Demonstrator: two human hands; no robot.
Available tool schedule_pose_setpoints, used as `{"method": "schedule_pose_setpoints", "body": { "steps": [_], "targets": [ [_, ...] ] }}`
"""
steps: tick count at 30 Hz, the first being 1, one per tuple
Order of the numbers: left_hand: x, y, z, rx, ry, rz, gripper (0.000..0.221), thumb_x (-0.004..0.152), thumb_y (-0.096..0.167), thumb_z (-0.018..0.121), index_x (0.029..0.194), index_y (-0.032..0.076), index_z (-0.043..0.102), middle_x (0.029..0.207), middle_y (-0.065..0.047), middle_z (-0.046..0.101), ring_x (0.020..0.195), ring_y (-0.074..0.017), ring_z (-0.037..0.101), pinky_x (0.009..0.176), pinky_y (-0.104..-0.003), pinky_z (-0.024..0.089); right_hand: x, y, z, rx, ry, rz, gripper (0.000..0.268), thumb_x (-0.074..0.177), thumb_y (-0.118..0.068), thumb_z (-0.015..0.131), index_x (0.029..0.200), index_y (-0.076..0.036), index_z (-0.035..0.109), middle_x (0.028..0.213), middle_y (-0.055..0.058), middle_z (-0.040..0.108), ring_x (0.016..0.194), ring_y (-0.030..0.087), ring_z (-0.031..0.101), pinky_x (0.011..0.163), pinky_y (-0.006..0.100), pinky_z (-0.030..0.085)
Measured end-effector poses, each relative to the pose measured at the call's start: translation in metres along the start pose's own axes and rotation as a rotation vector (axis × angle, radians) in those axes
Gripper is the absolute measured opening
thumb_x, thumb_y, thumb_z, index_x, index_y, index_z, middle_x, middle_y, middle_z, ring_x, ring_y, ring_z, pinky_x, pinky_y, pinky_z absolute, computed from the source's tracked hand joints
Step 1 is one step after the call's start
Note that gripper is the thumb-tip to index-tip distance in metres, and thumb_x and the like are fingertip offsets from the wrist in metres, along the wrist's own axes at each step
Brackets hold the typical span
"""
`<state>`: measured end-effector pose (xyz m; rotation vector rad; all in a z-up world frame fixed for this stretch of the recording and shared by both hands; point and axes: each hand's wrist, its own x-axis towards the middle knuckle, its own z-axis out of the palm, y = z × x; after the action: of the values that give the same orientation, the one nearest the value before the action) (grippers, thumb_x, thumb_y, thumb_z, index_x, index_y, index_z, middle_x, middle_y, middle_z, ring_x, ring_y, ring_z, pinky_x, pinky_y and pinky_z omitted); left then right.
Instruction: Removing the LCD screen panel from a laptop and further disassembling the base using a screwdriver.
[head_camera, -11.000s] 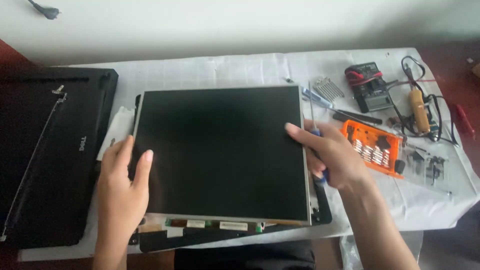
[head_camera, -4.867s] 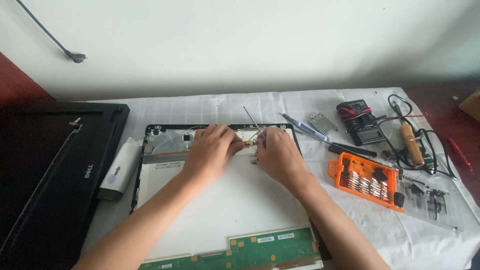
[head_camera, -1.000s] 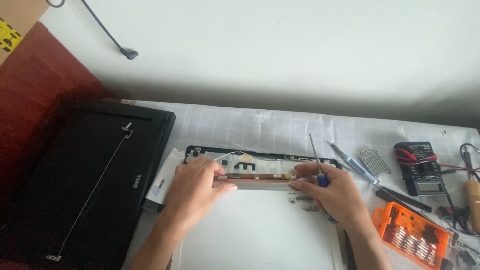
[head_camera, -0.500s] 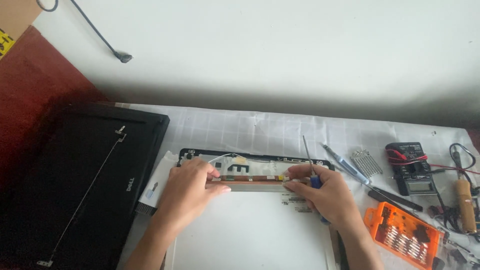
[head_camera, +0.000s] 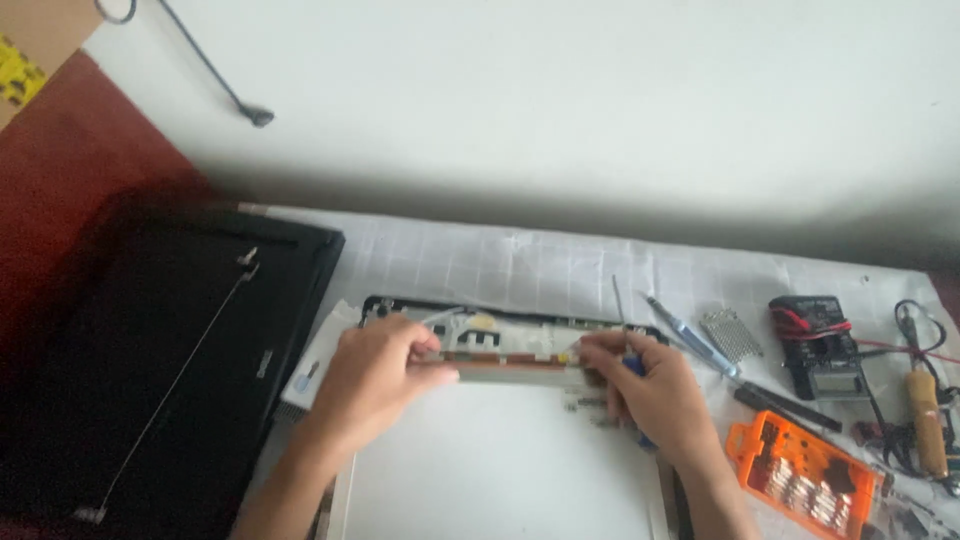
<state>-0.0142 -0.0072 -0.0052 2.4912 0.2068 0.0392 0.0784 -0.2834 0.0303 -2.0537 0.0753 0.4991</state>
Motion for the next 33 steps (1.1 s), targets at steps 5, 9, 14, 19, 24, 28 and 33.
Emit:
{"method": "schedule_pose_setpoints", "body": {
  "steps": [5,9,14,19,24,28,33],
  "targets": [
    [-0.018,0.002,-0.028,-0.054,0.054,-0.053,0.024,0.089,0.033,0.074,0.105,0.015,0.078,0.101,-0.002,0.081,0.087,-0.0145,0.077,0.077,-0.027,0.063,0.004,0.009,0.0,0.216,0.006,-0.034,0.026,0.101,-0.019,0.062,0.104,0.003,0.075,0.081,0.017,0.078,0.038,0.018,0.047,0.039,0.026,0.037],
    [-0.038,-0.017,-0.033,-0.131,0.255,-0.106,0.028,0.092,0.037,0.065,0.101,0.013,0.079,0.1,-0.002,0.081,0.089,-0.0165,0.077,0.075,-0.031,0.056,0.006,0.014,-0.005,0.432,0.021,-0.072,0.025,0.104,-0.02,0.059,0.109,0.002,0.069,0.079,0.013,0.066,0.041,0.02,0.053,0.033,0.025,0.03],
    [-0.058,-0.013,-0.04,-0.101,0.268,-0.2,0.033,0.096,0.037,0.064,0.107,0.01,0.078,0.095,-0.009,0.079,0.091,-0.023,0.076,0.076,-0.035,0.057,0.008,0.014,-0.003,0.578,0.058,-0.13,0.026,0.105,-0.018,0.056,0.115,0.004,0.066,0.077,0.011,0.059,0.041,0.017,0.045,0.035,0.028,0.031],
    [-0.078,0.005,-0.042,-0.07,0.207,-0.229,0.035,0.098,0.029,0.064,0.116,0.001,0.074,0.1,-0.021,0.077,0.098,-0.0364,0.075,0.08,-0.046,0.06,0.008,0.025,-0.001,0.68,0.103,-0.182,0.029,0.106,-0.015,0.048,0.12,0.006,0.063,0.073,0.013,0.054,0.043,0.018,0.049,0.034,0.029,0.035],
    [-0.097,0.025,-0.039,-0.006,0.165,-0.392,0.044,0.101,0.037,0.058,0.128,0.004,0.068,0.115,-0.018,0.075,0.107,-0.0309,0.074,0.086,-0.042,0.06,0.008,0.026,0.002,0.796,0.08,-0.169,0.033,0.106,-0.02,0.046,0.12,0.005,0.062,0.072,0.014,0.058,0.047,0.025,0.058,0.037,0.033,0.046],
    [-0.105,0.035,-0.027,0.025,0.23,-0.437,0.045,0.105,0.034,0.051,0.132,0.0,0.065,0.116,-0.021,0.073,0.11,-0.034,0.072,0.086,-0.044,0.061,0.008,0.027,0.005,0.775,0.081,-0.205,0.036,0.106,-0.021,0.043,0.12,0.005,0.064,0.069,0.015,0.058,0.047,0.027,0.059,0.036,0.036,0.045],
    [-0.118,0.013,-0.009,0.064,0.252,-0.433,0.044,0.101,0.033,0.049,0.134,0.008,0.064,0.122,-0.012,0.074,0.113,-0.0305,0.068,0.09,-0.048,0.053,0.001,0.015,0.005,0.796,0.114,-0.094,0.03,0.102,-0.021,0.045,0.113,-0.002,0.065,0.071,0.011,0.058,0.047,0.024,0.053,0.035,0.031,0.035]
  ]
}}
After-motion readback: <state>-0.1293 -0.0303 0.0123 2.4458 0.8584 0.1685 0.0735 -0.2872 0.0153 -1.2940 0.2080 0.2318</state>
